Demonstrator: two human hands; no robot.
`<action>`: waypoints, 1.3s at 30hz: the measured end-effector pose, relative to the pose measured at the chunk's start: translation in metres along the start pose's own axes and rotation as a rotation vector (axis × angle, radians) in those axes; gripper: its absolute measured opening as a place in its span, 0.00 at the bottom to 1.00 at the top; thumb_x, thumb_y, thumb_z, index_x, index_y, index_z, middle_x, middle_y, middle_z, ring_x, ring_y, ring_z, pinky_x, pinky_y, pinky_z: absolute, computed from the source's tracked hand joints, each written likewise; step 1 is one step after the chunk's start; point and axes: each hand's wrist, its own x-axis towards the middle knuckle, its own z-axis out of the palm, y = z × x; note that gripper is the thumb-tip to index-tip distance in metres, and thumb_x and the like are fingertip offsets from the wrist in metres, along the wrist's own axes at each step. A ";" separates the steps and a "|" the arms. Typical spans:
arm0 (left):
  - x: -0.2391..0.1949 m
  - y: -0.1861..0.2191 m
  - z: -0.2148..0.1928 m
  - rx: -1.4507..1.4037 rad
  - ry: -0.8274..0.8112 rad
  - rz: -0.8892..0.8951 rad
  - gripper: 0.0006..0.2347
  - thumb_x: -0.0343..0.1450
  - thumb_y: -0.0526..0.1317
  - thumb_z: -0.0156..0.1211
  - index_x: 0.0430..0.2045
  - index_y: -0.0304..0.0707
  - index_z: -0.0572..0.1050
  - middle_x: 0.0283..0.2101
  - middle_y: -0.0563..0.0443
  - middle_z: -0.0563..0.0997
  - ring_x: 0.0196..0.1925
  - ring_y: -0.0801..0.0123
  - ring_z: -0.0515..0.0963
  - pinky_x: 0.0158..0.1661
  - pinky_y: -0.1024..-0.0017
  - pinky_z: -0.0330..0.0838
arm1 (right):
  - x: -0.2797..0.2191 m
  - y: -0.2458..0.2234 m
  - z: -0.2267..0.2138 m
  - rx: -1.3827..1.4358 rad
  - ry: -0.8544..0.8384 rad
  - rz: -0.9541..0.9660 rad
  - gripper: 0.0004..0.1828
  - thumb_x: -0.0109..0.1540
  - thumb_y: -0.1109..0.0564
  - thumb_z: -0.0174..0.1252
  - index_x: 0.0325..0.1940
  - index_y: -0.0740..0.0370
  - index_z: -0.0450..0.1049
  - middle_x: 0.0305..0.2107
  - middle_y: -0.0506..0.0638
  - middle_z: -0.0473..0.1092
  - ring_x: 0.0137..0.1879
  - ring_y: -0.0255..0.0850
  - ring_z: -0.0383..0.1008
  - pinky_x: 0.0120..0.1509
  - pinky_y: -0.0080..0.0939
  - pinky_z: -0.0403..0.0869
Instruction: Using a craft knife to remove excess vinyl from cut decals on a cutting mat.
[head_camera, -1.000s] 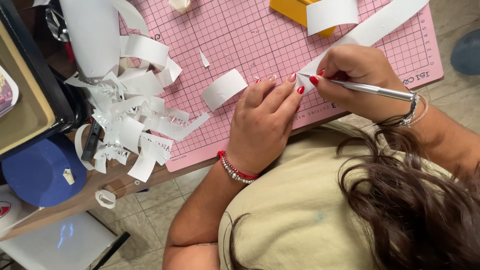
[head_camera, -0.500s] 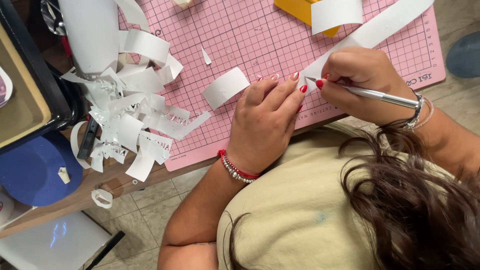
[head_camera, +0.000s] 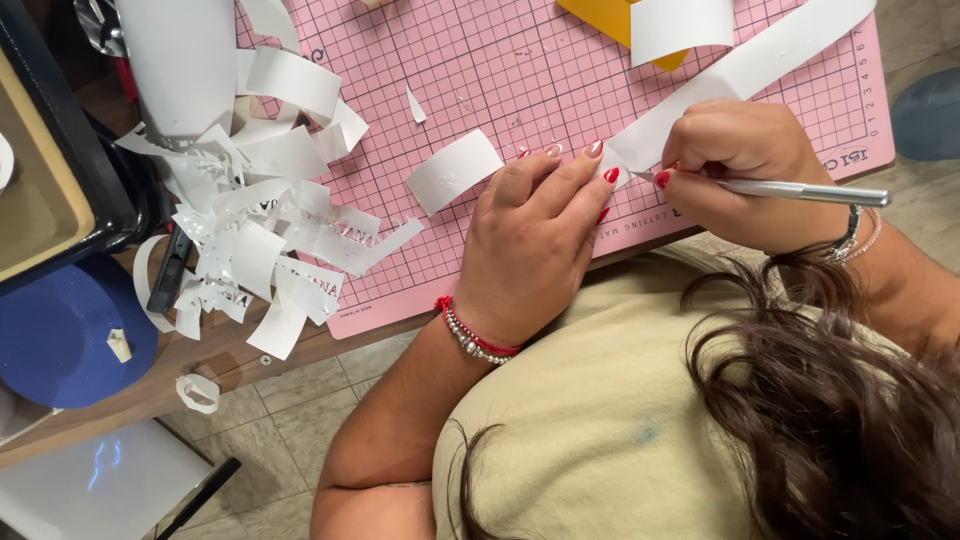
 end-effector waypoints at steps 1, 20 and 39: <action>0.000 0.000 0.000 -0.001 0.000 0.000 0.07 0.77 0.41 0.56 0.43 0.44 0.80 0.53 0.58 0.79 0.54 0.61 0.71 0.55 0.62 0.71 | 0.000 0.000 -0.001 -0.001 0.000 0.000 0.15 0.61 0.71 0.59 0.24 0.63 0.62 0.18 0.48 0.56 0.26 0.39 0.51 0.32 0.40 0.51; -0.007 -0.003 -0.015 -0.140 0.117 0.191 0.06 0.77 0.35 0.58 0.37 0.29 0.79 0.47 0.37 0.81 0.46 0.51 0.78 0.46 0.54 0.75 | -0.005 0.025 -0.002 0.565 0.132 0.070 0.17 0.63 0.71 0.52 0.26 0.62 0.54 0.22 0.57 0.66 0.29 0.41 0.67 0.34 0.36 0.68; -0.011 0.008 -0.013 -0.166 0.065 0.127 0.10 0.74 0.35 0.65 0.45 0.26 0.79 0.52 0.35 0.81 0.56 0.46 0.81 0.62 0.54 0.74 | 0.006 -0.018 0.023 1.262 0.361 0.459 0.08 0.55 0.70 0.45 0.27 0.59 0.61 0.22 0.56 0.66 0.24 0.39 0.61 0.32 0.35 0.64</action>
